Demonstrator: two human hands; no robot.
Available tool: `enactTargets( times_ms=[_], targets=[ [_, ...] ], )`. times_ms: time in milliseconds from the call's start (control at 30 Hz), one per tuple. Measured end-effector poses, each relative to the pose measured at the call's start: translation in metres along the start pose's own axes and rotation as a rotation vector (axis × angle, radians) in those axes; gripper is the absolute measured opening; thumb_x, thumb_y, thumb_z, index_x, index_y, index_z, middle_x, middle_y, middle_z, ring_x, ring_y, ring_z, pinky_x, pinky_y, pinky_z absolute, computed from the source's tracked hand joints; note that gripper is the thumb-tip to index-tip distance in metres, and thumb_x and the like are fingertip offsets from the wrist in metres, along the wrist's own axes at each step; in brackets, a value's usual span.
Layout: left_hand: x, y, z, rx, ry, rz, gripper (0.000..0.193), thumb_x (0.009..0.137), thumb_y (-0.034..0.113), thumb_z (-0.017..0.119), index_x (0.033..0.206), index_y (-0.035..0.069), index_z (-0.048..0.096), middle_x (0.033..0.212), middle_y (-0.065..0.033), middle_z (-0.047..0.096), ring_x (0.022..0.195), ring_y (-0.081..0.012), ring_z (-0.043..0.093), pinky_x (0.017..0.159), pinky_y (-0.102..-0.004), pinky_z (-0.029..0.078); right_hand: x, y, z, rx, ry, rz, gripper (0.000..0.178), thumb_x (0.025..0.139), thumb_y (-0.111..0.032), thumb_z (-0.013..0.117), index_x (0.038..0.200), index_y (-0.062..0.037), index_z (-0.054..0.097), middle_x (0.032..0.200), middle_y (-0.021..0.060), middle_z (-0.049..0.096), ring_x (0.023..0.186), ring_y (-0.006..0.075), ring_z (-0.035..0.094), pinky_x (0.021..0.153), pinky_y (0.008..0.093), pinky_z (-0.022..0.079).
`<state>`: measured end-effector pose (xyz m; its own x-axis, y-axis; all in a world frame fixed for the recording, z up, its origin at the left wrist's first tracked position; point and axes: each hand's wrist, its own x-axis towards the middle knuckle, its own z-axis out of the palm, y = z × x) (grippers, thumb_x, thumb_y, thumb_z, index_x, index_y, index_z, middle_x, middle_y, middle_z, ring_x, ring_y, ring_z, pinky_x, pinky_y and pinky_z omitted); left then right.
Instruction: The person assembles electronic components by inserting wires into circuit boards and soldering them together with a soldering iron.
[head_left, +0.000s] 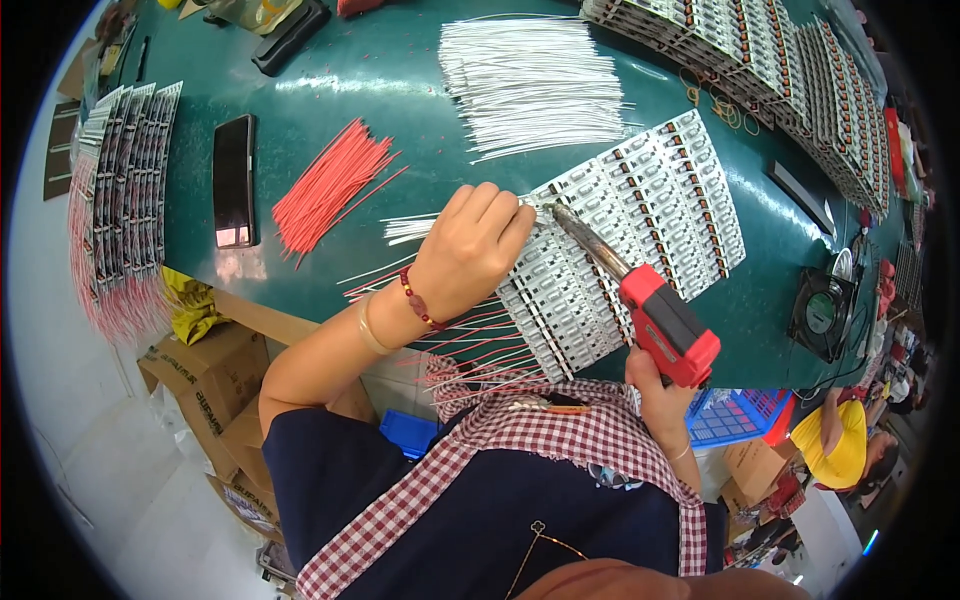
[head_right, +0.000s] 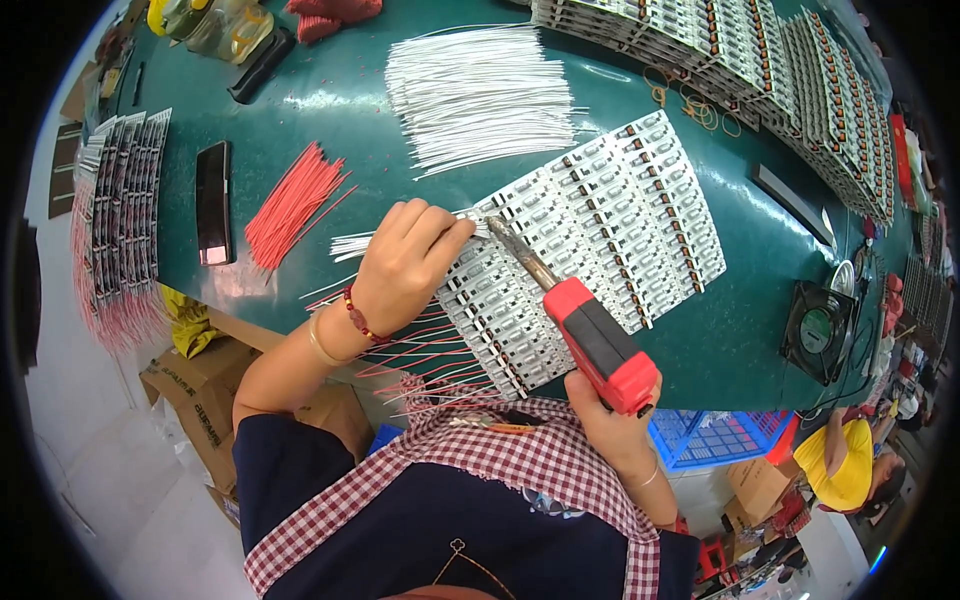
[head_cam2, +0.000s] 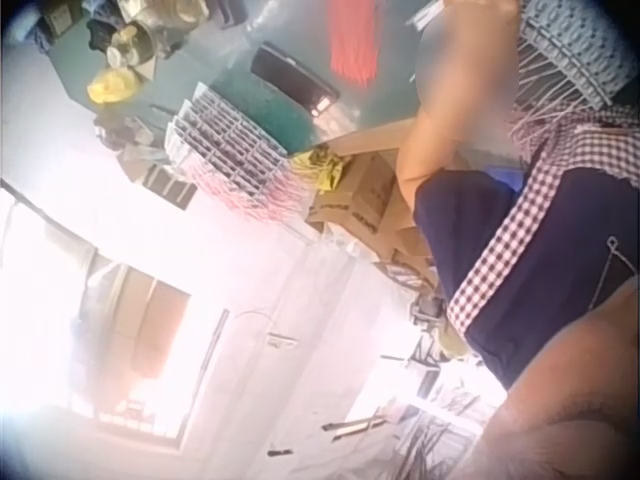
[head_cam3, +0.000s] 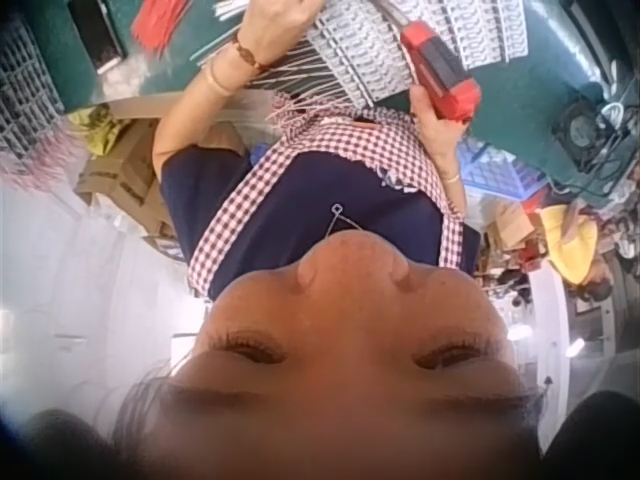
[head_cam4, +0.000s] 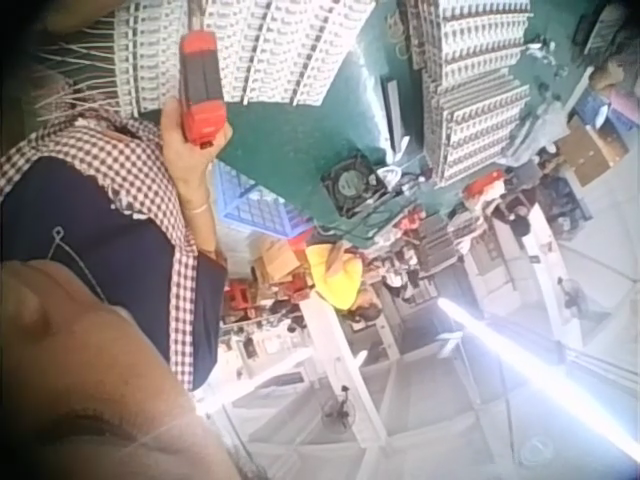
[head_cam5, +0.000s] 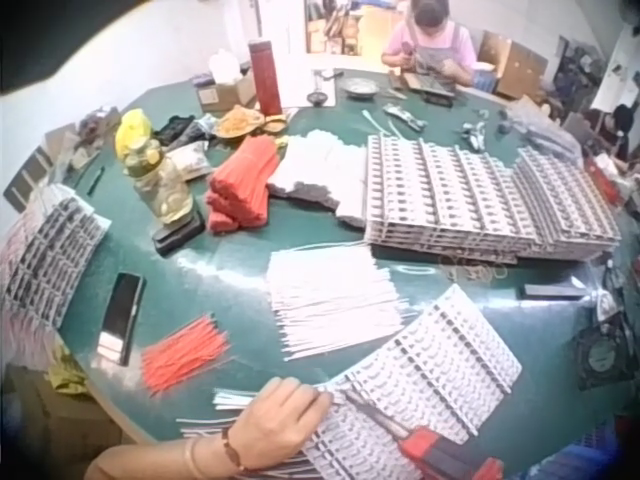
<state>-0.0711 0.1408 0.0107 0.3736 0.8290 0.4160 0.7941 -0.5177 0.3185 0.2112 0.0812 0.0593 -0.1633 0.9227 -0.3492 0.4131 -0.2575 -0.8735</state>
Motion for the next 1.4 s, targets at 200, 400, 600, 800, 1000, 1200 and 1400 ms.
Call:
enactTargets(
  times_ms=[200,400,600,800,1000,1200,1400],
  targets=[
    [0.0,0.003,-0.003,-0.012,-0.038,-0.032,0.022,0.07,0.003,0.059,0.091,-0.002,0.06,0.078,-0.0078,0.049,0.072,-0.0218,0.049,0.063,-0.0324,0.04,-0.001,-0.001,0.005,0.069,0.038,-0.138,0.032,0.09,-0.017,0.06,0.111,0.0053,0.052,0.065,0.0038,0.052,0.052,0.0107,0.048,0.047,0.0251,0.039],
    [0.0,0.003,-0.004,0.014,-0.019,-0.031,0.025,0.07,0.003,0.06,0.094,-0.002,0.062,0.083,-0.008,0.054,0.072,-0.0226,0.051,0.064,-0.0339,0.041,-0.005,0.003,0.002,0.102,0.005,-0.125,0.04,0.092,-0.022,0.06,0.117,0.0068,0.049,0.064,0.004,0.051,0.052,0.0114,0.047,0.049,0.026,0.039],
    [-0.003,0.011,-0.007,-0.009,-0.019,0.018,0.026,0.071,0.004,0.06,0.097,-0.003,0.062,0.085,-0.0079,0.055,0.071,-0.022,0.05,0.064,-0.0335,0.041,-0.014,0.008,-0.005,0.149,-0.038,-0.055,0.029,0.091,-0.018,0.061,0.11,0.0041,0.055,0.076,0.0042,0.056,0.065,0.0129,0.052,0.061,0.0281,0.044],
    [-0.004,0.012,-0.001,0.039,-0.034,0.054,0.023,0.071,0.007,0.056,0.091,-0.004,0.059,0.074,-0.0064,0.045,0.07,-0.0197,0.047,0.064,-0.0309,0.039,-0.021,0.019,-0.007,0.19,-0.074,0.108,0.018,0.087,-0.013,0.066,0.1,-0.0009,0.063,0.089,0.0037,0.063,0.079,0.0134,0.058,0.072,0.0291,0.048],
    [-0.004,0.012,0.0,0.03,-0.033,0.034,0.024,0.071,0.007,0.055,0.092,-0.005,0.059,0.074,-0.0065,0.043,0.07,-0.0197,0.046,0.063,-0.0309,0.038,-0.02,0.018,-0.006,0.149,-0.058,0.068,0.018,0.086,-0.012,0.067,0.1,-0.0021,0.064,0.089,0.0038,0.064,0.079,0.0137,0.059,0.071,0.0294,0.048],
    [-0.003,0.012,0.0,0.038,-0.029,0.038,0.023,0.071,0.006,0.055,0.091,-0.005,0.058,0.073,-0.0066,0.043,0.069,-0.0197,0.046,0.062,-0.0305,0.038,-0.016,0.016,-0.01,0.061,-0.11,0.055,0.017,0.087,-0.012,0.066,0.1,-0.0014,0.063,0.089,0.0035,0.063,0.078,0.0132,0.058,0.069,0.0294,0.048],
    [-0.004,0.013,0.001,0.045,-0.036,0.032,0.022,0.071,0.006,0.055,0.09,-0.005,0.058,0.073,-0.0067,0.043,0.069,-0.0195,0.046,0.062,-0.0307,0.038,-0.015,0.01,0.0,0.095,0.007,-0.116,0.042,0.091,-0.027,0.061,0.114,0.0064,0.051,0.064,0.0047,0.052,0.054,0.0118,0.049,0.051,0.0264,0.04]
  ],
)
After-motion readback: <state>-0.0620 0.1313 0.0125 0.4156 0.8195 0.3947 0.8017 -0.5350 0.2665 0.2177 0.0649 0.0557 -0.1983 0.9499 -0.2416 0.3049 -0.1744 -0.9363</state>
